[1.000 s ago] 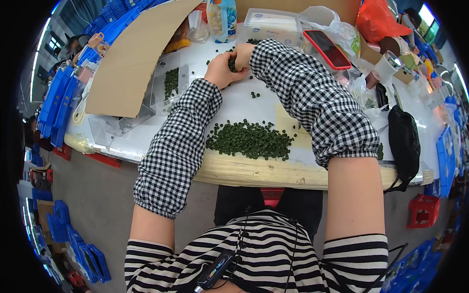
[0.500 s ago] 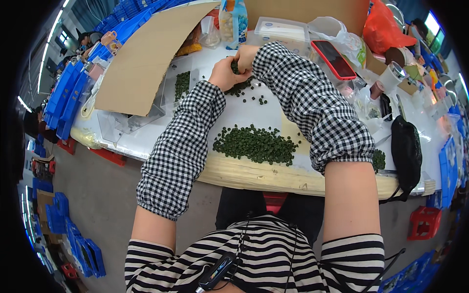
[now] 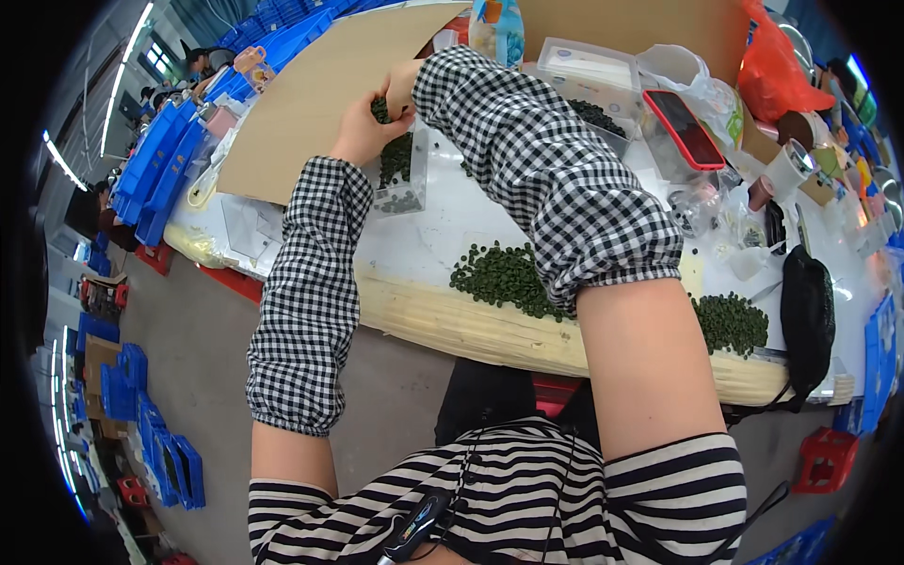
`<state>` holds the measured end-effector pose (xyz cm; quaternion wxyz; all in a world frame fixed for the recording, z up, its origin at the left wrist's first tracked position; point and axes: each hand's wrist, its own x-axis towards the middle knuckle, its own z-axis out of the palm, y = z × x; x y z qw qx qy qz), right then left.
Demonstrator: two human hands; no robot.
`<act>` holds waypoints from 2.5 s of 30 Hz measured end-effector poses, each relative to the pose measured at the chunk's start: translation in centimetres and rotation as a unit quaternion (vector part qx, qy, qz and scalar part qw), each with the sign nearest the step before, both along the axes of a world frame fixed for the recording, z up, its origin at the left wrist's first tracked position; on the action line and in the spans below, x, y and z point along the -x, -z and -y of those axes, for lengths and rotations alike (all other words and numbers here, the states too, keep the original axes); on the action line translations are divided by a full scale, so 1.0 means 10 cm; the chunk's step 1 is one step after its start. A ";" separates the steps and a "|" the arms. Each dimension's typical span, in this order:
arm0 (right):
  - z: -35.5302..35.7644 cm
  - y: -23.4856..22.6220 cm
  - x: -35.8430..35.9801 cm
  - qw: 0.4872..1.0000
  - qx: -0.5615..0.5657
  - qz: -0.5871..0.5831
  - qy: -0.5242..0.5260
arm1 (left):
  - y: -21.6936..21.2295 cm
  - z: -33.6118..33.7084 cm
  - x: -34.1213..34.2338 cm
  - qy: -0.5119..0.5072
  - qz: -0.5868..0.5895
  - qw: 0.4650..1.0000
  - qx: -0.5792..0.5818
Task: Sort small green plastic components and organize them on a workbench.
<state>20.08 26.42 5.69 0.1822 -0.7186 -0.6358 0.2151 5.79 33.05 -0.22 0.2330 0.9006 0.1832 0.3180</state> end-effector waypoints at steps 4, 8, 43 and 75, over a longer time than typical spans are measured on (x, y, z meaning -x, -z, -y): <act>-0.22 0.23 0.28 0.997 0.029 0.067 0.022 | 0.28 -0.03 0.15 -0.070 -0.013 0.997 0.020; -0.18 0.30 0.34 0.999 0.041 0.024 0.006 | 0.44 -0.07 0.17 -0.071 0.010 0.997 0.008; 1.98 0.28 -0.37 0.849 0.411 0.325 0.068 | 0.26 1.07 -0.21 0.152 -0.229 0.961 -0.028; 1.95 0.30 -0.81 0.891 0.071 0.411 0.181 | 0.53 0.72 -1.61 0.078 -0.173 0.981 -0.051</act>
